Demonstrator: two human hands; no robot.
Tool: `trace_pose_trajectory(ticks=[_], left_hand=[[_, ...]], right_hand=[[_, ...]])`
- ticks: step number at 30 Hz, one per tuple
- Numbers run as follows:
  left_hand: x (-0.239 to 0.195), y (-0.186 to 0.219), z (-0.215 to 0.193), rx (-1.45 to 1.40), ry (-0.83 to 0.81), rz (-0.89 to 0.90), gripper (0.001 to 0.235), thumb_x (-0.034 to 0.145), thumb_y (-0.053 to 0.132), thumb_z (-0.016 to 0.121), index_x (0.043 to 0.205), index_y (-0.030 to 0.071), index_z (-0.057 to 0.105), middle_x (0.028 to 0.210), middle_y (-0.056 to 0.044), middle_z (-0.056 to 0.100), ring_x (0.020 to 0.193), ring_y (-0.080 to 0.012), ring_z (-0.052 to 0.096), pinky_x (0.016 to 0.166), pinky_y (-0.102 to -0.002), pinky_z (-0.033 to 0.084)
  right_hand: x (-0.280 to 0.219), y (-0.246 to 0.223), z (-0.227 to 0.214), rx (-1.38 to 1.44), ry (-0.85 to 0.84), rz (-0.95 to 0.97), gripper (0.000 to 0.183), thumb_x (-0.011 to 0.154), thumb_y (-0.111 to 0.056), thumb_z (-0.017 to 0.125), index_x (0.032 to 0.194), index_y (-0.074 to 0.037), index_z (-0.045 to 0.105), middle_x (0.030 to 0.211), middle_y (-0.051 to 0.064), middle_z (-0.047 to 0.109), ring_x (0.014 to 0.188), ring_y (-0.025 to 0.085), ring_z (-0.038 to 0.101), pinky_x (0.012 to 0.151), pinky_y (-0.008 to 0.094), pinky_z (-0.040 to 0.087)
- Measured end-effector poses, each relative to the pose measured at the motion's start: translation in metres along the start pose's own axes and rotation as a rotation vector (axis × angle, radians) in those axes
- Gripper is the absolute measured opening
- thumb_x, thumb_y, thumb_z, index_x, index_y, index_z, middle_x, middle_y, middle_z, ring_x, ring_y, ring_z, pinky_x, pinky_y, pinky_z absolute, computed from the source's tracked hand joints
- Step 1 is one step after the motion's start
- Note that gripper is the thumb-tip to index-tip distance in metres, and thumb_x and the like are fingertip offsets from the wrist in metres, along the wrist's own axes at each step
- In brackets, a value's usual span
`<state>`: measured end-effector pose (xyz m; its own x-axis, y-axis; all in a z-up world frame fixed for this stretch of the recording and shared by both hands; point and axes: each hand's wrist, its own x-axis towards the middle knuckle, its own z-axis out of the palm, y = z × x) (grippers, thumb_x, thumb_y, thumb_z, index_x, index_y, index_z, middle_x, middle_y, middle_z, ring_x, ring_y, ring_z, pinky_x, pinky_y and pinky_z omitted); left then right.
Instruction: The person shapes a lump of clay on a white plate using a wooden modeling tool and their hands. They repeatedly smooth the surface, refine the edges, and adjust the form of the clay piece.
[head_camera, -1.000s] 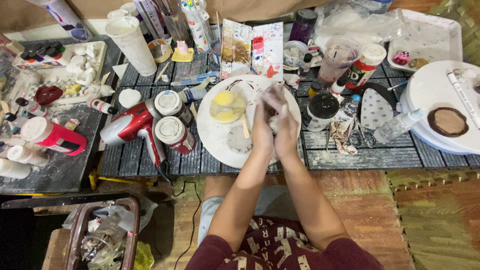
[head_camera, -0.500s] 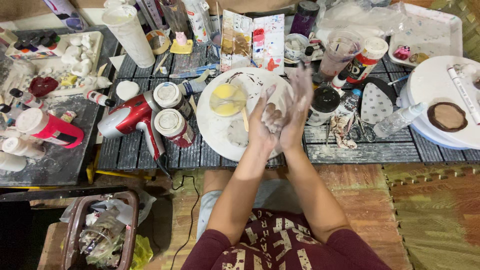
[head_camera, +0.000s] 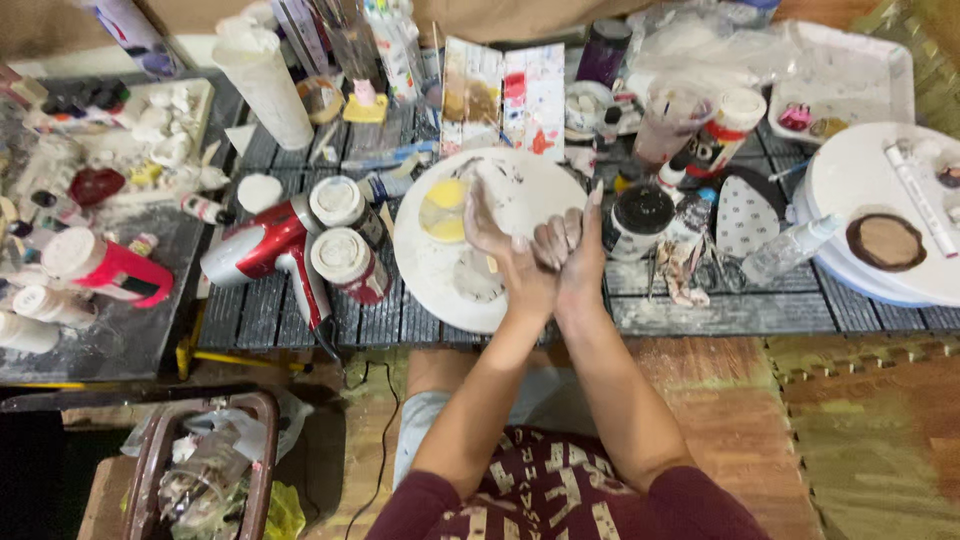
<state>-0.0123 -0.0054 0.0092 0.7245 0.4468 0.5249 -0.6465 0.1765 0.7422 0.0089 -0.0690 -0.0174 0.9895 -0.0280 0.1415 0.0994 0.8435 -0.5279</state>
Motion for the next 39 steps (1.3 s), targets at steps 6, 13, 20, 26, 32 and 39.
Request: trace_pose_trajectory(ticks=[6,13,20,26,32,39], left_hand=[[0.003,-0.010,-0.009,-0.315,-0.075,-0.312,0.059,0.111,0.038,0.042,0.155,0.001,0.030,0.158,-0.018,0.044,0.151,-0.0278,0.040,0.127,-0.046,0.028],[-0.005,-0.020,-0.017,-0.416,-0.142,-0.694,0.041,0.109,0.029,0.053,0.133,-0.002,0.065,0.127,-0.014,0.068,0.114,-0.0191,0.062,0.100,-0.034,0.050],[0.003,-0.029,-0.023,-0.836,0.146,-0.889,0.046,0.107,0.043,0.055,0.072,0.014,0.052,0.048,0.005,0.040,0.037,-0.0089,0.036,0.037,-0.025,0.031],[-0.004,-0.002,-0.015,-0.573,-0.050,-0.771,0.041,0.110,0.044,0.053,0.085,0.012,0.059,0.059,-0.002,0.045,0.049,-0.0142,0.037,0.046,-0.030,0.029],[-0.003,0.034,-0.009,0.372,-0.338,0.191,0.073,0.111,0.063,0.015,0.137,0.005,0.052,0.155,-0.031,0.042,0.152,-0.0459,0.019,0.124,-0.056,0.012],[-0.016,0.034,-0.007,0.253,-0.169,0.163,0.077,0.114,0.060,0.015,0.161,0.000,0.023,0.169,-0.022,0.031,0.162,-0.0396,0.022,0.136,-0.052,0.010]], right_hand=[[-0.001,0.008,-0.002,-0.336,0.066,-0.218,0.048,0.111,-0.034,0.056,0.070,-0.007,0.052,0.061,0.010,0.050,0.053,0.022,0.045,0.054,0.034,0.040],[-0.018,-0.018,0.035,-1.635,-0.143,-0.738,0.069,0.113,-0.050,0.019,0.161,-0.004,0.035,0.170,0.022,0.021,0.161,0.039,0.011,0.131,0.055,0.006],[-0.042,-0.029,0.064,-1.293,-0.138,-0.781,0.073,0.113,-0.061,0.013,0.161,-0.009,0.033,0.173,0.016,0.022,0.165,0.033,0.020,0.134,0.049,0.017],[-0.028,-0.030,0.047,-0.506,-0.029,-0.234,0.071,0.108,-0.055,0.030,0.156,-0.003,0.038,0.160,0.018,0.042,0.146,0.030,0.044,0.119,0.047,0.036],[-0.039,-0.015,0.032,-0.420,-0.034,0.000,0.062,0.105,-0.048,0.043,0.145,0.000,0.049,0.145,0.015,0.057,0.130,0.022,0.057,0.110,0.035,0.047],[-0.035,-0.014,0.007,-0.238,0.240,0.018,0.050,0.110,-0.040,0.053,0.068,-0.014,0.048,0.057,0.000,0.044,0.052,0.015,0.042,0.052,0.030,0.035]])
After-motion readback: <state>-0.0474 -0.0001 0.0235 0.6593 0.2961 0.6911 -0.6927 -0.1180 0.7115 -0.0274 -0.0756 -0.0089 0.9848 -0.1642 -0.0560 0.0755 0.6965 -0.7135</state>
